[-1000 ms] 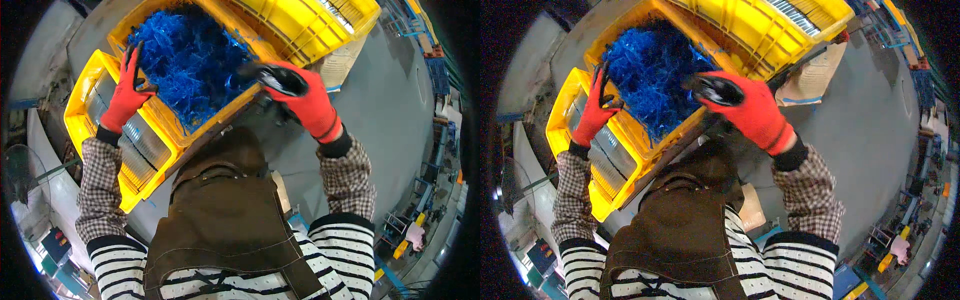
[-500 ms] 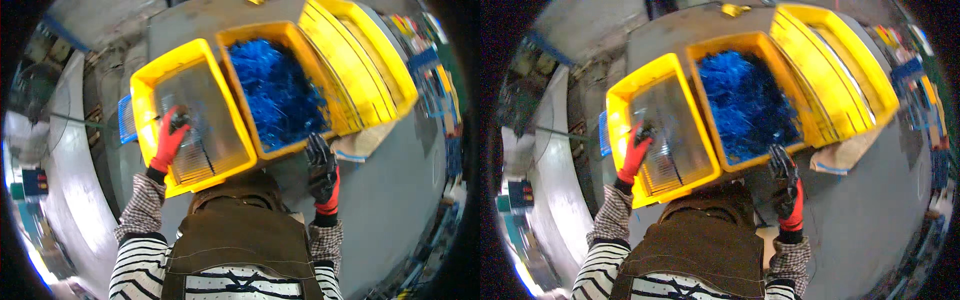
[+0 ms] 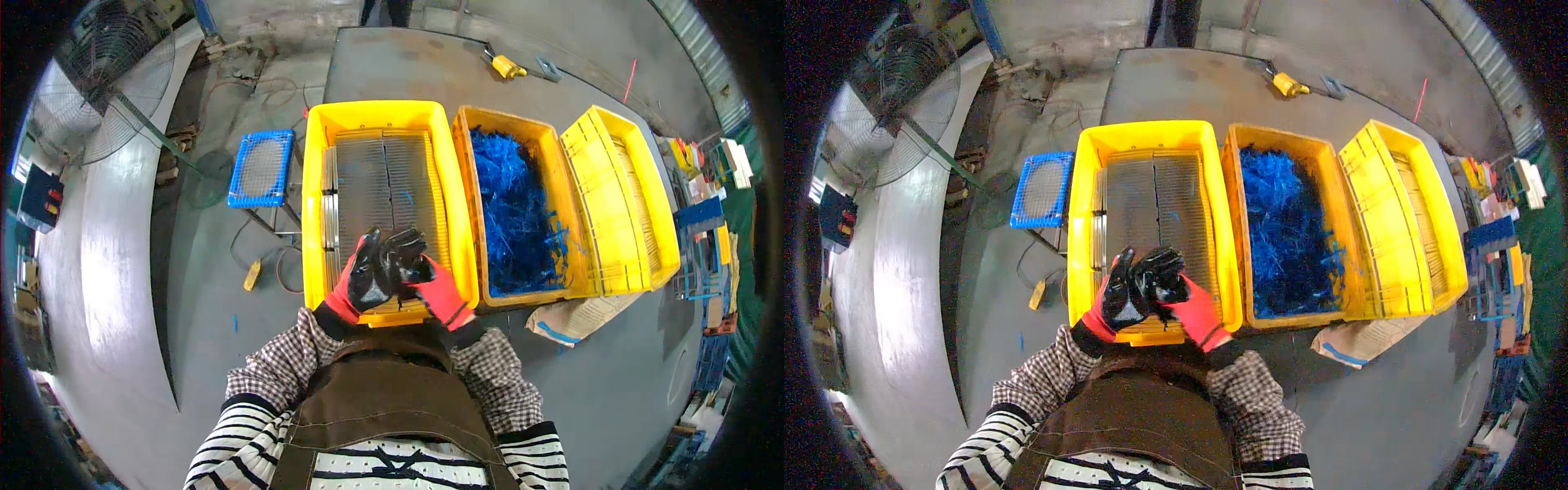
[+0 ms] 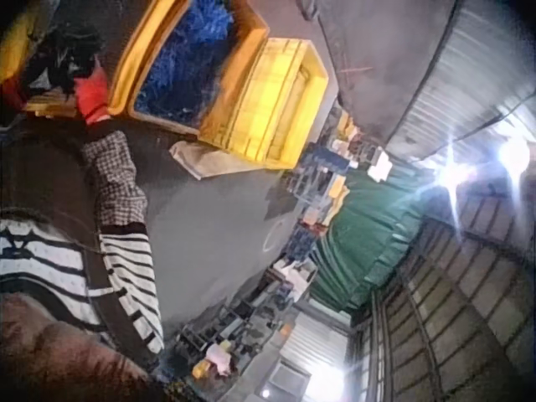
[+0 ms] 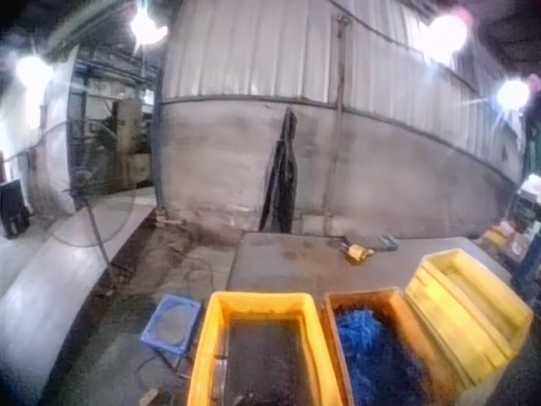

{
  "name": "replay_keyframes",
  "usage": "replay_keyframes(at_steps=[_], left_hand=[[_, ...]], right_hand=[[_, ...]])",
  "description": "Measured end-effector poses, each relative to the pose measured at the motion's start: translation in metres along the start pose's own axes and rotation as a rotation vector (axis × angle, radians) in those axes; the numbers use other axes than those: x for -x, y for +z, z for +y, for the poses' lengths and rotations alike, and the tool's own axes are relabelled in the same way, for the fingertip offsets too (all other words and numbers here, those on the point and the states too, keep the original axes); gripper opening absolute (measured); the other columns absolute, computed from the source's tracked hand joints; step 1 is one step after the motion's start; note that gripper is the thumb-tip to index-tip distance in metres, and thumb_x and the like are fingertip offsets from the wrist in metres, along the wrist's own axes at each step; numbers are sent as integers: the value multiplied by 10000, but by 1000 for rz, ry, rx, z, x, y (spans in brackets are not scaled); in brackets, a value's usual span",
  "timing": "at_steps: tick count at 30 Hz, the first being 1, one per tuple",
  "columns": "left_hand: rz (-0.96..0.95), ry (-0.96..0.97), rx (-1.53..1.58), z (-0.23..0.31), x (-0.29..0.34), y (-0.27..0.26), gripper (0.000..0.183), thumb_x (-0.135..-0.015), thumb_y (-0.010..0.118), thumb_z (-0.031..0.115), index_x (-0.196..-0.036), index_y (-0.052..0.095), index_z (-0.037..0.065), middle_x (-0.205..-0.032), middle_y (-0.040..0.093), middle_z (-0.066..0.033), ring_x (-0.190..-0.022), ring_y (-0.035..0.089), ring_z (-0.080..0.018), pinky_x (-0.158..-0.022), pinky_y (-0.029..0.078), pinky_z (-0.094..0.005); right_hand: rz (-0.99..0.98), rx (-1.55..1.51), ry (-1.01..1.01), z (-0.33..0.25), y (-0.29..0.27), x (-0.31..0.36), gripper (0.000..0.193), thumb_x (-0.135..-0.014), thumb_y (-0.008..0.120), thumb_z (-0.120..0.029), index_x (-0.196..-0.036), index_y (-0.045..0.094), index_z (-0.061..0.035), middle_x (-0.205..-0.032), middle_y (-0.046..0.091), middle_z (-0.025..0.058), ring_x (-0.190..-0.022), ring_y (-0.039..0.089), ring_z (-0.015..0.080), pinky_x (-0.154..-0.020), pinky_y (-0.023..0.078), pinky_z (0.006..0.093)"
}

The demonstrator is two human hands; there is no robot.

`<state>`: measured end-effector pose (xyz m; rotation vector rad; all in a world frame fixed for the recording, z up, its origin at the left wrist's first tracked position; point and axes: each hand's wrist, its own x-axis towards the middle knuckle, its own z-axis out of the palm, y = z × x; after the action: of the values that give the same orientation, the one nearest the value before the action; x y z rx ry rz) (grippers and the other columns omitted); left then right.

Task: Organizing and cleaning metal panels by placing them into bins.

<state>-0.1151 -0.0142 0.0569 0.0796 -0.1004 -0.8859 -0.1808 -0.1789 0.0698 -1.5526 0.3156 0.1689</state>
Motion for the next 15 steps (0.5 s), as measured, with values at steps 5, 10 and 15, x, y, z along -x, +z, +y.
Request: replay_keyframes(at_steps=[5, 10, 15], left_hand=[[264, 298, -1016, 63, 25, -41, 566, -993, 258, 380, -1387, 289, -23, -1395, 400, -135, -1289, 377, -271, -1082, 276, -399], [485, 52, -1502, 42, 15, -45, 406, -903, 534, 256, -1248, 517, 42, -1243, 547, -106, -1141, 508, -201, -999, 373, -319], [9, 189, -2269, 5, -34, -45, 413, -850, 620, 277, -1186, 568, 42, -1203, 579, -125, -1122, 524, -207, -975, 395, -326]], right_hand=[[108, 8, 91, -106, -111, 11, 308, -813, 627, -68, -1122, 623, -67, -945, 679, 85, -849, 659, 173, -727, 535, 300], [150, 1494, 175, -58, -223, -18, 431, -806, 656, -261, -1207, 581, -122, -1275, 514, 185, -1152, 519, 265, -957, 428, 407], [263, 736, -539, -91, -186, -67, 456, -787, 663, -121, -1223, 543, -60, -1231, 551, 141, -1153, 514, 293, -991, 391, 350]])
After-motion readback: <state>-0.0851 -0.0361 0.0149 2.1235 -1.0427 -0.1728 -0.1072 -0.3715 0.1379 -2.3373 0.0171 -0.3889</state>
